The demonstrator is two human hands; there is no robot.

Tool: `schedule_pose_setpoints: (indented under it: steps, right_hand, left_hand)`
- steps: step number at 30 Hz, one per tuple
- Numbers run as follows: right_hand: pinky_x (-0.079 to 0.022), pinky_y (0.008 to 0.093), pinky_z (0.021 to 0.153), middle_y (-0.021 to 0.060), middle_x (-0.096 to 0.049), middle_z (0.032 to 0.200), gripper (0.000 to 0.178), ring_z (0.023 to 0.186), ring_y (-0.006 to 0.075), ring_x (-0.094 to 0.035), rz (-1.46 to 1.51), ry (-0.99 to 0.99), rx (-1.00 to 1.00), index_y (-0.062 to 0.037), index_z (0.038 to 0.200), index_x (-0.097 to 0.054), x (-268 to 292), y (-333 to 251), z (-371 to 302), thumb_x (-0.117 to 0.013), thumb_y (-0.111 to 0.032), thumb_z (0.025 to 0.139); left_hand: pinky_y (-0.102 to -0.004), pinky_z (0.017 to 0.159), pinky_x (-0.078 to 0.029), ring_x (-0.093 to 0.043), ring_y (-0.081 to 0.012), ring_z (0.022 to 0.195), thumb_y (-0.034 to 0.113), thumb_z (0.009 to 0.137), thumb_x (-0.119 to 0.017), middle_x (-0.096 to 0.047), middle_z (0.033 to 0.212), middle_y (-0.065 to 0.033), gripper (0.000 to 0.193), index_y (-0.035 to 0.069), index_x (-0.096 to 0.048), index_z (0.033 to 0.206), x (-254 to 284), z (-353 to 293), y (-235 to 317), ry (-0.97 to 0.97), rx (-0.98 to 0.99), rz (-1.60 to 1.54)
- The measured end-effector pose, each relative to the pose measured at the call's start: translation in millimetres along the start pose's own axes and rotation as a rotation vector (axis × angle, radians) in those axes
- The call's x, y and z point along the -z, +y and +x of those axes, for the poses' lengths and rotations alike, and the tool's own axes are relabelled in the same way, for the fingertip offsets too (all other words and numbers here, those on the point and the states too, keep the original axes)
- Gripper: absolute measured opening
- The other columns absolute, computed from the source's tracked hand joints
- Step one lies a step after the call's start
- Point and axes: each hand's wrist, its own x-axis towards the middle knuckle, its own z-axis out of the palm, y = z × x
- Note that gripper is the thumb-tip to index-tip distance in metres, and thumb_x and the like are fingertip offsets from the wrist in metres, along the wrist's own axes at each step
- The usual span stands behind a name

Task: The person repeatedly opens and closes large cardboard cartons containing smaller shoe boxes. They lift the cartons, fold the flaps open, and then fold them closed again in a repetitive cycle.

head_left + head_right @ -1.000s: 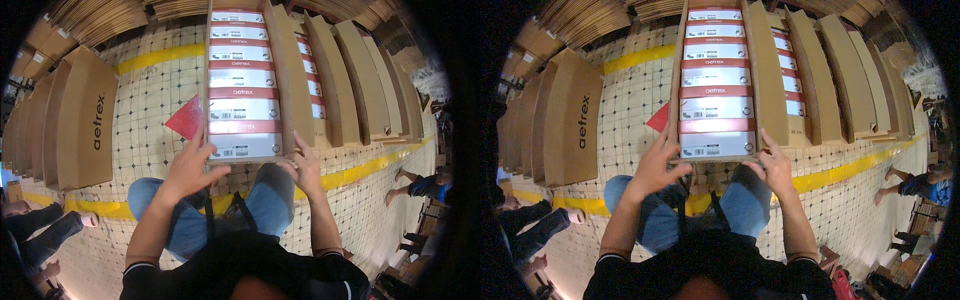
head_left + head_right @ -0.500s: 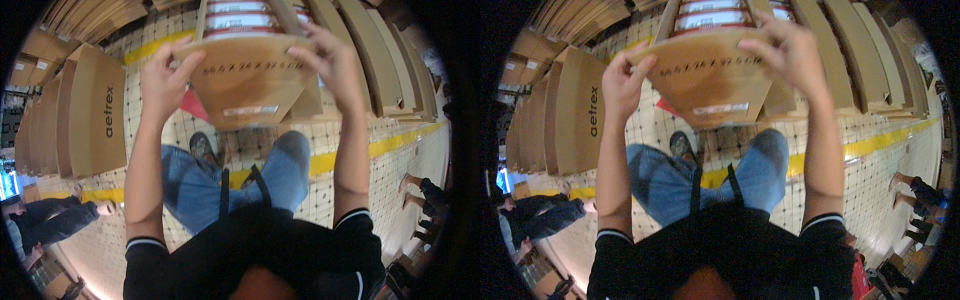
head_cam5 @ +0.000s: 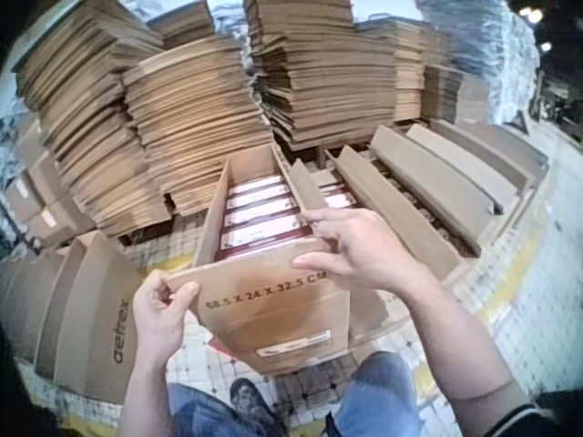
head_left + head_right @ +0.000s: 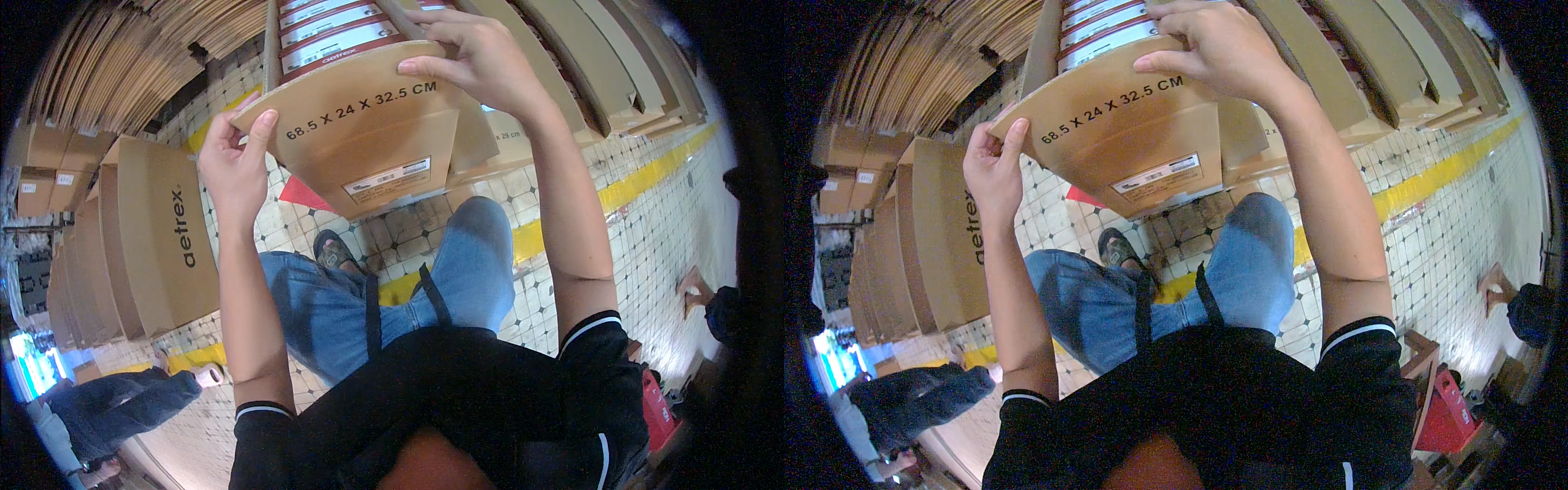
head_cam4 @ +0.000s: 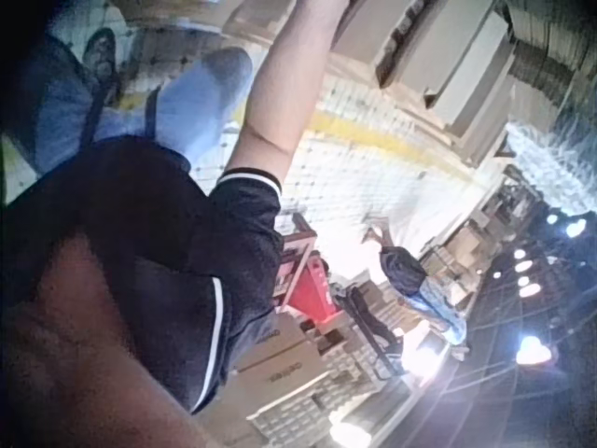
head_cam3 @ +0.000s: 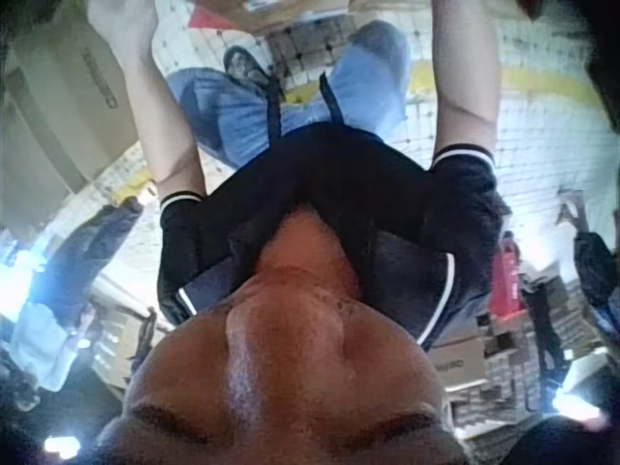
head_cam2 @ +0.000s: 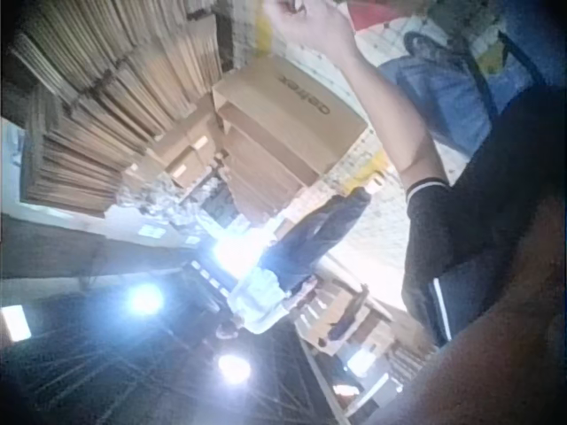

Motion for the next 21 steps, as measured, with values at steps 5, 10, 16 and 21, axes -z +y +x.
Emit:
schedule_pose_setpoints:
  steps: [5, 10, 16, 21]
  right_hand:
    - [-0.05, 0.0315, 0.062, 0.013, -0.066, 0.121, 0.043, 0.069, 0.0195, -0.063, -0.056, 0.005, 0.051, 0.0008, 0.087, -0.071, -5, 6, -4, -0.078, -0.041, 0.077]
    - [-0.05, 0.0305, 0.061, 0.013, -0.065, 0.124, 0.044, 0.067, 0.0188, -0.062, -0.1, 0.013, 0.11, 0.0015, 0.083, -0.07, -4, 8, -1, -0.078, -0.041, 0.077]
    - [-0.049, 0.0291, 0.058, 0.0106, -0.065, 0.125, 0.044, 0.062, 0.0171, -0.061, -0.059, 0.042, 0.085, 0.0016, 0.079, -0.068, -7, 8, -2, -0.078, -0.041, 0.077]
    - [-0.051, 0.03, 0.059, 0.0097, -0.066, 0.124, 0.043, 0.063, 0.0174, -0.062, -0.045, 0.052, 0.106, 0.0013, 0.078, -0.067, -12, 18, -6, -0.078, -0.04, 0.076]
  left_hand:
    - [-0.0254, 0.08, -0.051, -0.063, -0.0101, 0.088, 0.017, 0.09, -0.072, -0.069, 0.102, -0.0103, 0.035, -0.006, -0.063, 0.113, 1, -2, -2, -0.001, -0.024, 0.025]
    - [-0.0247, 0.077, -0.052, -0.063, -0.0096, 0.086, 0.015, 0.09, -0.072, -0.069, 0.098, -0.0094, 0.032, -0.006, -0.063, 0.112, 0, -2, 0, -0.01, -0.03, -0.01]
    - [-0.0234, 0.074, -0.054, -0.064, -0.0087, 0.084, 0.013, 0.089, -0.072, -0.069, 0.099, -0.0101, 0.03, -0.005, -0.064, 0.111, 2, -2, -1, 0.0, -0.027, 0.013]
    - [-0.0237, 0.073, -0.054, -0.066, -0.0116, 0.086, 0.012, 0.088, -0.073, -0.068, 0.106, -0.0133, 0.022, -0.003, -0.065, 0.103, 5, -1, -5, -0.021, -0.044, -0.035]
